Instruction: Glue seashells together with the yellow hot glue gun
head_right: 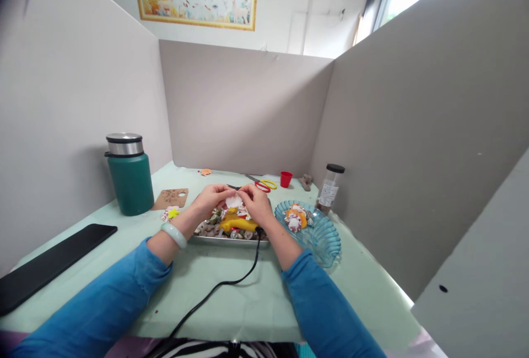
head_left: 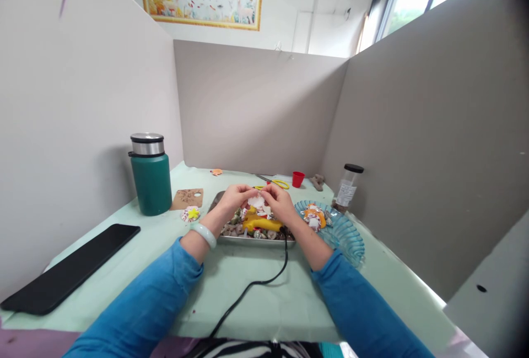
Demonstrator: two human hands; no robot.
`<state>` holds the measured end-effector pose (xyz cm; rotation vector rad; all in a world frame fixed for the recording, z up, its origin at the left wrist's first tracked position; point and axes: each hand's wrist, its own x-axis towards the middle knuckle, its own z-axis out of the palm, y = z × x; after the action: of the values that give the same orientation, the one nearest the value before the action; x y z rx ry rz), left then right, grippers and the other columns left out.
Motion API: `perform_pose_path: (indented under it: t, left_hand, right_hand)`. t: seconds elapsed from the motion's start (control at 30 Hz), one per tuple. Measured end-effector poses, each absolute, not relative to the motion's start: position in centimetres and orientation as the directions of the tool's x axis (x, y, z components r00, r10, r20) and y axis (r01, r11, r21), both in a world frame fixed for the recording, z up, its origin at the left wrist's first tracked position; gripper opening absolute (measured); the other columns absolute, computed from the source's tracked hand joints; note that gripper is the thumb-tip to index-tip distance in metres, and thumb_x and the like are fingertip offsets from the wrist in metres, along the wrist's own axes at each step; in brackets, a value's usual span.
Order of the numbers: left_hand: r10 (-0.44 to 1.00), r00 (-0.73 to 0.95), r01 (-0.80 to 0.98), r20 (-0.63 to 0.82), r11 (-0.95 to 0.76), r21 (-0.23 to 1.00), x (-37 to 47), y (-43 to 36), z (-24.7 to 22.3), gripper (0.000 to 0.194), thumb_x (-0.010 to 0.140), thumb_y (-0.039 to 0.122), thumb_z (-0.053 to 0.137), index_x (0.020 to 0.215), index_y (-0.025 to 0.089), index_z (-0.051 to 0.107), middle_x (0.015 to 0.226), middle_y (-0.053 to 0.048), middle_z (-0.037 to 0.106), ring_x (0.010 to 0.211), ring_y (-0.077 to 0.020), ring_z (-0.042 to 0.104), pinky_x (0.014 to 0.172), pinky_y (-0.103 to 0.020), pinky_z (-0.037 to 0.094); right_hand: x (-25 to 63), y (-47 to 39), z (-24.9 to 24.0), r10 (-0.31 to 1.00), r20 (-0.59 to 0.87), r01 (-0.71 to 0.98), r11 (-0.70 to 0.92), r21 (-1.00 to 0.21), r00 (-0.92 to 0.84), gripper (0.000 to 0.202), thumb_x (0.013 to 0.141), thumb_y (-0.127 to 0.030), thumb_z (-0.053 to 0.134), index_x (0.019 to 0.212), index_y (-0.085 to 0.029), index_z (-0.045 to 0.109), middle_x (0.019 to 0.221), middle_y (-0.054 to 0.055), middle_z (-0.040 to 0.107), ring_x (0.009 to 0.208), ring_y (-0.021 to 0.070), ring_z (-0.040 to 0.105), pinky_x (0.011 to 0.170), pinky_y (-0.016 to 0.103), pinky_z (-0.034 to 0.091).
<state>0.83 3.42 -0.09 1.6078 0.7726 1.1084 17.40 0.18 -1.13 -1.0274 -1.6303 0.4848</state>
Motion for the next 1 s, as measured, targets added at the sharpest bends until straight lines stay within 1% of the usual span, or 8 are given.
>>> perform_pose_path:
  t: [0.13,0.2,0.33,0.4,0.53,0.67,0.87,1.0]
  left_hand:
    - [0.859,0.422,-0.026,0.289,-0.307,0.951,1.07,3.06,0.04,0.042,0.063,0.043,0.075,0.090,0.012,0.068,0.067,0.000,0.061,0.041,-0.0045,0.039,0.043,-0.022,0.036]
    - [0.853,0.431,-0.033,0.294,-0.311,0.950,1.13,2.83,0.20,0.045,0.063,0.044,0.075,0.094,0.013,0.067,0.071,0.000,0.062,0.042,-0.0044,0.040,0.043,-0.022,0.036]
    - [0.879,0.362,-0.005,0.310,-0.331,0.944,1.13,2.69,0.42,0.038,0.065,0.046,0.073,0.079,0.012,0.066,0.061,0.001,0.057,0.040,-0.0052,0.041,0.042,-0.022,0.034]
    - [0.892,0.318,-0.009,0.320,-0.335,0.942,1.10,2.80,0.42,0.036,0.065,0.045,0.073,0.075,0.012,0.064,0.059,0.002,0.055,0.040,-0.0054,0.041,0.042,-0.021,0.034]
    - [0.893,0.303,-0.054,0.332,-0.331,0.942,1.05,3.01,0.36,0.035,0.064,0.044,0.074,0.076,0.012,0.064,0.061,0.003,0.056,0.040,-0.0049,0.041,0.041,-0.021,0.033]
    - [0.882,0.339,-0.059,0.327,-0.327,0.943,1.03,2.81,0.48,0.038,0.063,0.043,0.075,0.084,0.013,0.066,0.069,0.001,0.060,0.041,-0.0050,0.043,0.042,-0.021,0.034]
    - [0.896,0.310,-0.028,0.316,-0.324,0.946,1.01,2.52,0.66,0.036,0.065,0.044,0.072,0.078,0.011,0.066,0.057,0.002,0.056,0.041,-0.0059,0.043,0.042,-0.021,0.033]
    - [0.892,0.320,-0.046,0.319,-0.321,0.946,1.03,2.72,0.42,0.034,0.067,0.043,0.072,0.079,0.012,0.065,0.055,0.003,0.054,0.039,-0.0060,0.043,0.042,-0.021,0.035]
  right_hand:
    - [17.49,0.25,-1.08,0.815,0.578,0.320,0.539,-0.779,0.035,0.018,0.080,-0.037,0.055,0.077,-0.019,0.057,0.059,-0.003,0.053,0.054,0.0121,0.050,0.052,0.023,0.039]
    - [17.45,0.19,-1.03,0.810,0.584,0.290,0.546,-0.786,0.056,0.019,0.080,-0.038,0.055,0.077,-0.019,0.056,0.060,-0.003,0.053,0.053,0.0119,0.049,0.051,0.023,0.039]
    - [17.29,-0.03,-0.93,0.803,0.594,0.312,0.554,-0.772,0.043,0.020,0.081,-0.040,0.055,0.079,-0.020,0.057,0.061,-0.003,0.054,0.053,0.0119,0.049,0.051,0.023,0.039]
    - [17.23,-0.13,-0.90,0.799,0.600,0.324,0.558,-0.764,0.039,0.021,0.082,-0.041,0.055,0.080,-0.020,0.058,0.063,-0.002,0.056,0.054,0.0124,0.051,0.053,0.024,0.040]
    - [17.17,-0.27,-0.82,0.791,0.610,0.346,0.560,-0.753,0.047,0.024,0.080,-0.043,0.058,0.077,-0.019,0.058,0.063,-0.001,0.058,0.055,0.0124,0.051,0.054,0.024,0.041]
    - [17.17,-0.35,-0.79,0.789,0.613,0.368,0.556,-0.746,0.050,0.026,0.080,-0.044,0.059,0.074,-0.019,0.058,0.060,-0.001,0.057,0.054,0.0122,0.050,0.053,0.024,0.039]
    - [17.14,-0.43,-0.86,0.791,0.611,0.374,0.564,-0.736,0.009,0.029,0.082,-0.047,0.057,0.074,-0.019,0.058,0.063,0.000,0.060,0.056,0.0128,0.052,0.054,0.025,0.041]
    - [17.17,-0.51,-0.77,0.793,0.609,0.367,0.565,-0.739,0.005,0.029,0.081,-0.046,0.057,0.071,-0.019,0.057,0.062,0.000,0.060,0.054,0.0122,0.051,0.053,0.024,0.040]
